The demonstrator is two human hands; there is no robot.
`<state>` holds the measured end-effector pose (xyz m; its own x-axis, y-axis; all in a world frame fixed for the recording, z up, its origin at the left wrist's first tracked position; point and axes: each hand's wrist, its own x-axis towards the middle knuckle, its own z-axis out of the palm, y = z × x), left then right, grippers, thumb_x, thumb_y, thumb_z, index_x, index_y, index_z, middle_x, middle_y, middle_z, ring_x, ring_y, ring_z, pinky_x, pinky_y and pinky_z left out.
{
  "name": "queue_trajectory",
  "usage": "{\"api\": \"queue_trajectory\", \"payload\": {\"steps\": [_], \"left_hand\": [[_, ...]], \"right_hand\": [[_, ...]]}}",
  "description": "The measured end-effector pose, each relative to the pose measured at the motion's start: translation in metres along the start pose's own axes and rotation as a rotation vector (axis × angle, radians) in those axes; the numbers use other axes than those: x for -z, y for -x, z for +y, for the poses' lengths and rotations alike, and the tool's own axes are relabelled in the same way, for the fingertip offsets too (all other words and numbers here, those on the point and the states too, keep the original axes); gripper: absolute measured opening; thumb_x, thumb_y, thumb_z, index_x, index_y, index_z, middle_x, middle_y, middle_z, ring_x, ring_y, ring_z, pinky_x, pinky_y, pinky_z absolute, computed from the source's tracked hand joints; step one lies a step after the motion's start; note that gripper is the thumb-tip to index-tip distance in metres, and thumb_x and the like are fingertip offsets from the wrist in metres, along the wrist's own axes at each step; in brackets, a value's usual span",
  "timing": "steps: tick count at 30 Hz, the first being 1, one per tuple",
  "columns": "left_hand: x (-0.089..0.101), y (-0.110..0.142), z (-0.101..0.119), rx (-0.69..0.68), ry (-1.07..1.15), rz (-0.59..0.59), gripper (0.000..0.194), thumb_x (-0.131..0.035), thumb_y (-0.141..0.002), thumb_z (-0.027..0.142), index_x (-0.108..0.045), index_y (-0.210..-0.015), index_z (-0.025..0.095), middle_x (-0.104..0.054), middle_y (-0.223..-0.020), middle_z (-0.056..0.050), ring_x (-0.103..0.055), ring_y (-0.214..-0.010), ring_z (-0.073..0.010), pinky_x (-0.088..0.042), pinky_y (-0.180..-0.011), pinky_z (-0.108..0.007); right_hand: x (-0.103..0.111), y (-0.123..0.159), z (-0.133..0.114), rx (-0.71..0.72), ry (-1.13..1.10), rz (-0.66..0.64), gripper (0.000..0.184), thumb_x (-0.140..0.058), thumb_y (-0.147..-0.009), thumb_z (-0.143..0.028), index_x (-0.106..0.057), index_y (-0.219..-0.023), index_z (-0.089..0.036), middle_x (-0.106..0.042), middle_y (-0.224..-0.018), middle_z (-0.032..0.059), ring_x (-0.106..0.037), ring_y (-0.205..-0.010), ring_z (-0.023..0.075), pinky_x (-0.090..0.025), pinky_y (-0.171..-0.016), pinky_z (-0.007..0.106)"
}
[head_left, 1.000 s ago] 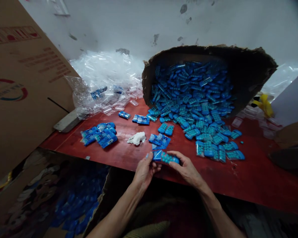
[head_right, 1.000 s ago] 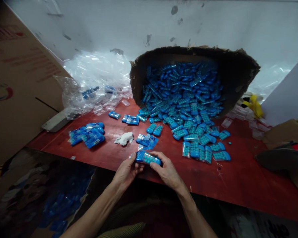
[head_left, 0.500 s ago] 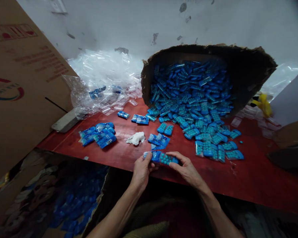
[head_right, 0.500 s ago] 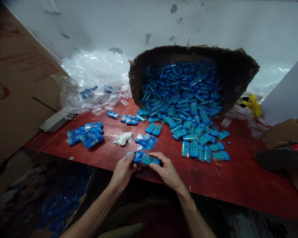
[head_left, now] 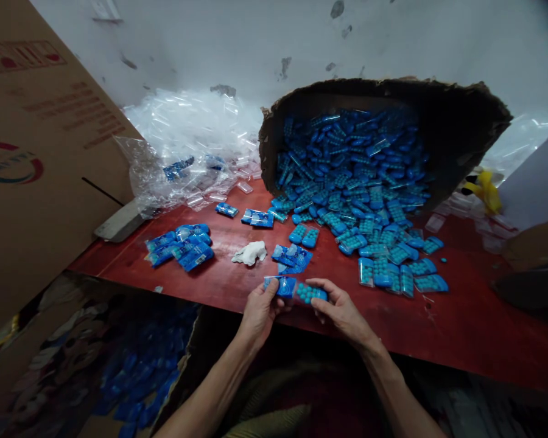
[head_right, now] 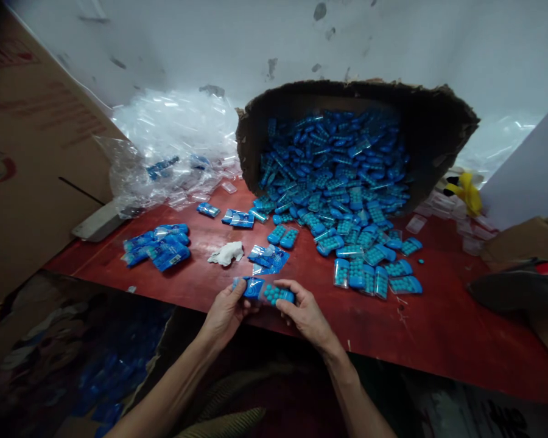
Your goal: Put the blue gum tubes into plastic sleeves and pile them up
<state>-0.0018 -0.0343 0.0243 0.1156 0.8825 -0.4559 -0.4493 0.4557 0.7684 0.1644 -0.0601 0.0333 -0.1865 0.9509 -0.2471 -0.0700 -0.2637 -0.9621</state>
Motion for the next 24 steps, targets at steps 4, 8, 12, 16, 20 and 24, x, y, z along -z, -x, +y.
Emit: {"api": "queue_trajectory", "payload": {"steps": [4,8,12,16,20,24], "left_hand": [[0.000,0.000,-0.001,-0.018,-0.003,0.020,0.028,-0.062,-0.065,0.039,-0.051,-0.064,0.014,-0.049,-0.043,0.004,-0.051,-0.043,-0.0099,-0.046,-0.048,-0.024],[0.000,0.000,0.000,-0.002,0.001,0.009,0.029,-0.063,-0.063,0.039,-0.051,-0.062,0.014,-0.048,-0.042,0.004,-0.051,-0.043,-0.0100,-0.046,-0.048,-0.024],[0.003,-0.001,-0.001,0.004,-0.014,0.020,0.027,-0.064,-0.064,0.037,-0.053,-0.062,0.013,-0.051,-0.044,0.003,-0.052,-0.044,-0.0096,-0.047,-0.049,-0.023],[0.005,-0.001,-0.002,0.022,0.007,0.011,0.028,-0.064,-0.063,0.039,-0.054,-0.063,0.013,-0.052,-0.046,0.003,-0.051,-0.044,-0.0092,-0.048,-0.049,-0.024],[0.004,-0.001,-0.001,0.034,0.025,0.009,0.028,-0.065,-0.063,0.038,-0.053,-0.063,0.013,-0.050,-0.044,0.004,-0.050,-0.042,-0.0086,-0.047,-0.048,-0.023],[0.003,0.000,0.000,0.072,0.042,0.010,0.028,-0.062,-0.066,0.039,-0.053,-0.065,0.013,-0.051,-0.042,0.003,-0.054,-0.045,-0.0114,-0.047,-0.047,-0.023]], "right_hand": [[-0.002,0.001,-0.004,0.011,0.044,0.013,0.037,-0.055,-0.072,-0.029,-0.050,-0.107,-0.018,-0.047,-0.058,-0.0057,-0.041,-0.048,0.0065,-0.033,-0.046,0.019],[-0.003,0.002,-0.003,0.006,0.073,0.034,0.035,-0.056,-0.071,-0.028,-0.052,-0.105,-0.019,-0.047,-0.059,-0.0057,-0.040,-0.048,0.0063,-0.031,-0.045,0.018],[-0.003,0.001,0.002,-0.015,0.003,0.026,0.037,-0.057,-0.071,-0.030,-0.051,-0.106,-0.020,-0.046,-0.056,-0.0065,-0.040,-0.045,0.0059,-0.033,-0.043,0.018],[-0.003,0.000,0.006,-0.026,-0.109,-0.019,0.038,-0.057,-0.071,-0.031,-0.050,-0.107,-0.019,-0.048,-0.058,-0.0059,-0.041,-0.044,0.0055,-0.034,-0.041,0.018],[-0.004,0.000,0.005,-0.025,-0.073,-0.009,0.037,-0.058,-0.071,-0.030,-0.051,-0.106,-0.018,-0.047,-0.056,-0.0064,-0.041,-0.042,0.0049,-0.034,-0.039,0.017],[-0.006,0.000,0.005,-0.018,-0.117,0.041,0.036,-0.057,-0.072,-0.031,-0.050,-0.105,-0.018,-0.048,-0.056,-0.0066,-0.042,-0.042,0.0046,-0.035,-0.039,0.017]]}}
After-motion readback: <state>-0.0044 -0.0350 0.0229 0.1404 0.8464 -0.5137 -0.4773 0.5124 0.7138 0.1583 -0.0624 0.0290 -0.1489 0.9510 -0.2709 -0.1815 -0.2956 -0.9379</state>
